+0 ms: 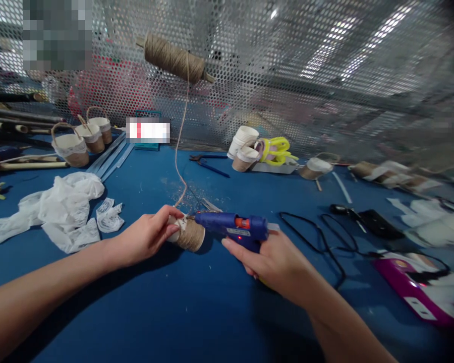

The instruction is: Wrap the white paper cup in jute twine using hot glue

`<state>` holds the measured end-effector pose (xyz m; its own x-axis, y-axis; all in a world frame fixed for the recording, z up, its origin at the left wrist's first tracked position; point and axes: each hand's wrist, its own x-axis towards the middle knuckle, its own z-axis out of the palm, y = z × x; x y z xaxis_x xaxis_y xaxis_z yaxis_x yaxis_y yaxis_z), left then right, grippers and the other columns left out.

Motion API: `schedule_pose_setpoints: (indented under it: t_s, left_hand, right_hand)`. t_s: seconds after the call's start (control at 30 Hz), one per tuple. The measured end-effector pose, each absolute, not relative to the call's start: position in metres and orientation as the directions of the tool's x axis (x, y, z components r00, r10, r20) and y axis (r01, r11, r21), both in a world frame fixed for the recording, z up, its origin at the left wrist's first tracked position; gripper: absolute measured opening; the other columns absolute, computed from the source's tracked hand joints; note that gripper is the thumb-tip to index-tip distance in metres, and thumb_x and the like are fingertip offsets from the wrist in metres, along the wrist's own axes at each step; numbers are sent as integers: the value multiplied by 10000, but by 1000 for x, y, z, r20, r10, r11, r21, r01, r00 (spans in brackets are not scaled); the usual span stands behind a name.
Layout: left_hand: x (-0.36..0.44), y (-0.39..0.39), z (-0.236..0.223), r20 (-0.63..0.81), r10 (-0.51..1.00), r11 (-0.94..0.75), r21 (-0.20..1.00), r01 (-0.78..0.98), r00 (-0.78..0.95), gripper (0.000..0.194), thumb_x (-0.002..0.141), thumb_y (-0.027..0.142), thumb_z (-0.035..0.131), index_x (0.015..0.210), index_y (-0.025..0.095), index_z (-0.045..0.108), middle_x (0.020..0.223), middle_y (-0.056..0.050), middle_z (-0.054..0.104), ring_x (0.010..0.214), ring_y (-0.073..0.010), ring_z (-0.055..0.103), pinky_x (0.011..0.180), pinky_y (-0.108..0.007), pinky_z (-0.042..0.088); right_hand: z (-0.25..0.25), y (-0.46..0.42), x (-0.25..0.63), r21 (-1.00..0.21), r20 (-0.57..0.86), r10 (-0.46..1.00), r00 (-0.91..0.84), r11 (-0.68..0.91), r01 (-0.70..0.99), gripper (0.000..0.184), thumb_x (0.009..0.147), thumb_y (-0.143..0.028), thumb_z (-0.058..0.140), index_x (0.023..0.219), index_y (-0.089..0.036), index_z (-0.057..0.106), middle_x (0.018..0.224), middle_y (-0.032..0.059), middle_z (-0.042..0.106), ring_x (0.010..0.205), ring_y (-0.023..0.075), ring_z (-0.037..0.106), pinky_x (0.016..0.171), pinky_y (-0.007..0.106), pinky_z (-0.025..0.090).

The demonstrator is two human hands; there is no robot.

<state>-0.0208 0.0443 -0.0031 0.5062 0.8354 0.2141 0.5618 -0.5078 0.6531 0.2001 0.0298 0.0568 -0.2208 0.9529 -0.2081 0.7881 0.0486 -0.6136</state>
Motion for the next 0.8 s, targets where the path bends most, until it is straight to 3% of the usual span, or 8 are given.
schedule_pose_setpoints:
  t_s: [0.8]
  left_hand:
    - [-23, 45, -6, 206, 824, -516, 660, 547, 529, 202, 861, 204, 328, 1034, 131, 402, 718, -39, 604, 593, -126, 569, 529, -230, 441]
  right_hand:
    - [54, 34, 206, -634, -250, 938, -240, 29, 773, 434, 739, -414, 501, 377, -199, 394, 357, -8, 457, 356, 95, 437, 406, 226, 391]
